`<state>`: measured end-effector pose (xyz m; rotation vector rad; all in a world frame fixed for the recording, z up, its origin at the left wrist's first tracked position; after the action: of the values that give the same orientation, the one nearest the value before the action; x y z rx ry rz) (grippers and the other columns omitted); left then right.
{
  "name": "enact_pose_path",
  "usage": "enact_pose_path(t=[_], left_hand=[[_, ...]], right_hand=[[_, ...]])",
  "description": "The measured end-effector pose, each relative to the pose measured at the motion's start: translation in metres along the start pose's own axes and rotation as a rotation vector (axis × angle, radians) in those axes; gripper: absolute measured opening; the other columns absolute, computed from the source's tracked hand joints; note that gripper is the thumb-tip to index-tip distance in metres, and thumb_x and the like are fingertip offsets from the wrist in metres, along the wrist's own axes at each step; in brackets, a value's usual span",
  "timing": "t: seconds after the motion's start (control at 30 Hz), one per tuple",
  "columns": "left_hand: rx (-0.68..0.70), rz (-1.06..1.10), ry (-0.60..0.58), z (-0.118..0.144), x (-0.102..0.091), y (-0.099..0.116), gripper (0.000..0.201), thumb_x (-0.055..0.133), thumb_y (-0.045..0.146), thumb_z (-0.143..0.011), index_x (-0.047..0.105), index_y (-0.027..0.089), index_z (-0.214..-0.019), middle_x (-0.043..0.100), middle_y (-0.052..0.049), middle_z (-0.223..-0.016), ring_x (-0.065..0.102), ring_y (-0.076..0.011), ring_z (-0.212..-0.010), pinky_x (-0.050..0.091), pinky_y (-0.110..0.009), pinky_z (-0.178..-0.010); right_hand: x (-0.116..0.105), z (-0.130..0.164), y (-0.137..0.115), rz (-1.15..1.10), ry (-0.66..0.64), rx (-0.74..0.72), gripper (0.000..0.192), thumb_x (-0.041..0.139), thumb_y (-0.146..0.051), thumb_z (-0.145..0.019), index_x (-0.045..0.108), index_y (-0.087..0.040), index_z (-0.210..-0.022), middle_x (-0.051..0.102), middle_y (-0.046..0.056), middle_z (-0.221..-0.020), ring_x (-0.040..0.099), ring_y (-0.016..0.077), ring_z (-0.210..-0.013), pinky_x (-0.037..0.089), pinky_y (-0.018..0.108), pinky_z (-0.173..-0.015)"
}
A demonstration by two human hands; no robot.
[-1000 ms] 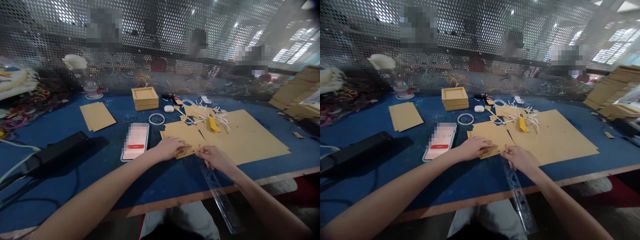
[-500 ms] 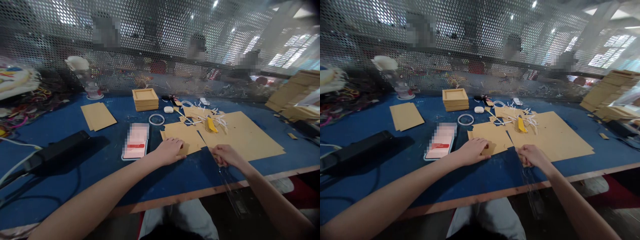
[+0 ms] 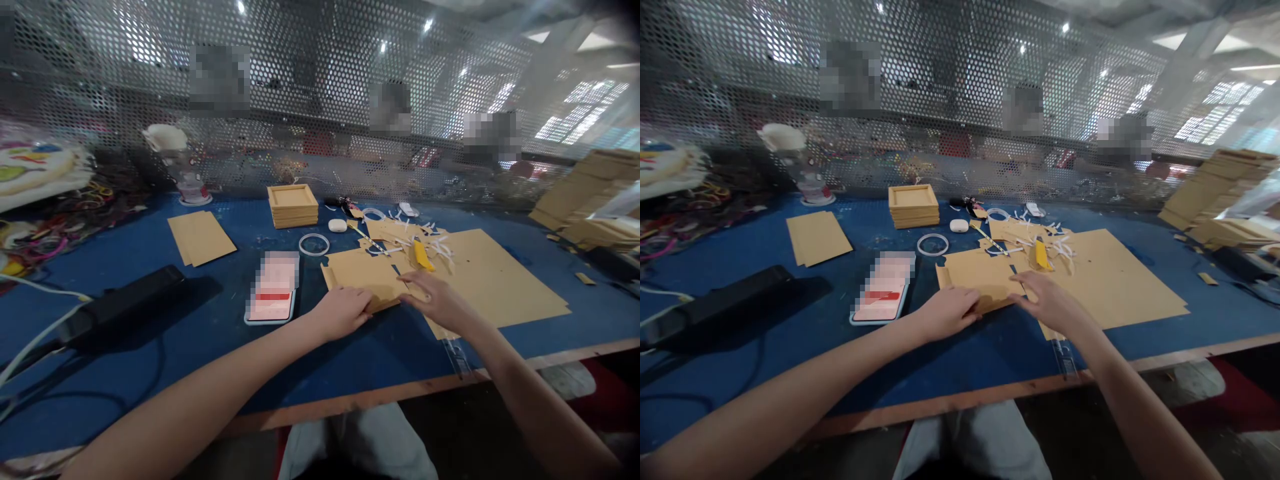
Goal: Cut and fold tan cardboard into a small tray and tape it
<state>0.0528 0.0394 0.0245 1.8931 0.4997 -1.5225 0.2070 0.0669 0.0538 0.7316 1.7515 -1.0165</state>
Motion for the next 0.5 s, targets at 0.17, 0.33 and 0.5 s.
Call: enact_pose_path(t=[0.17, 0.33, 0.5], left_hand=[[0.061, -0.037, 0.028, 0.001, -0.003, 0.008, 0.012, 0.05, 0.026, -0.092, 0.057, 0.018, -0.097, 0.067, -0.006, -0.094, 0.064, -0.021, -0.091, 0.046, -0.031, -0.074], [0.218, -0.031, 0.048, 0.005, -0.004, 0.018, 0.022, 0.052, 0.039, -0.092, 0.062, 0.019, -0.09, 0.066, -0.003, -0.093, 0.063, -0.0187, -0.09, 0.046, -0.029, -0.072], [0.193, -0.043, 0.038, 0.004, -0.004, 0.015, 0.026, 0.046, 0.033, -0.096, 0.066, 0.018, -0.092, 0.068, -0.005, -0.091, 0.065, -0.0191, -0.087, 0.047, -0.029, -0.072]], right_hand=[[0.03, 0.009, -0.036, -0.11, -0.203, -0.178, 0.024, 0.049, -0.032, -0.093, 0.068, -0.024, -0.104, 0.07, 0.008, -0.103, 0.063, 0.0226, -0.096, 0.048, 0.041, -0.089], [0.033, 0.013, -0.036, -0.074, -0.241, -0.229, 0.023, 0.048, -0.03, -0.093, 0.07, -0.026, -0.102, 0.069, 0.007, -0.106, 0.061, 0.0213, -0.099, 0.048, 0.04, -0.091], [0.033, 0.01, -0.039, -0.04, -0.28, -0.251, 0.025, 0.046, -0.032, -0.096, 0.069, -0.025, -0.1, 0.067, 0.007, -0.105, 0.06, 0.0212, -0.099, 0.045, 0.038, -0.091]])
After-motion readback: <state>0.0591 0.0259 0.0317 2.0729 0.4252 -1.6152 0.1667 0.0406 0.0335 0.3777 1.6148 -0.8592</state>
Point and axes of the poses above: each hand's wrist, its own z-axis away from the middle knuckle, its own x-axis out of the palm, y = z × x, the point moved 9 cm from there along -z, towards the middle knuckle
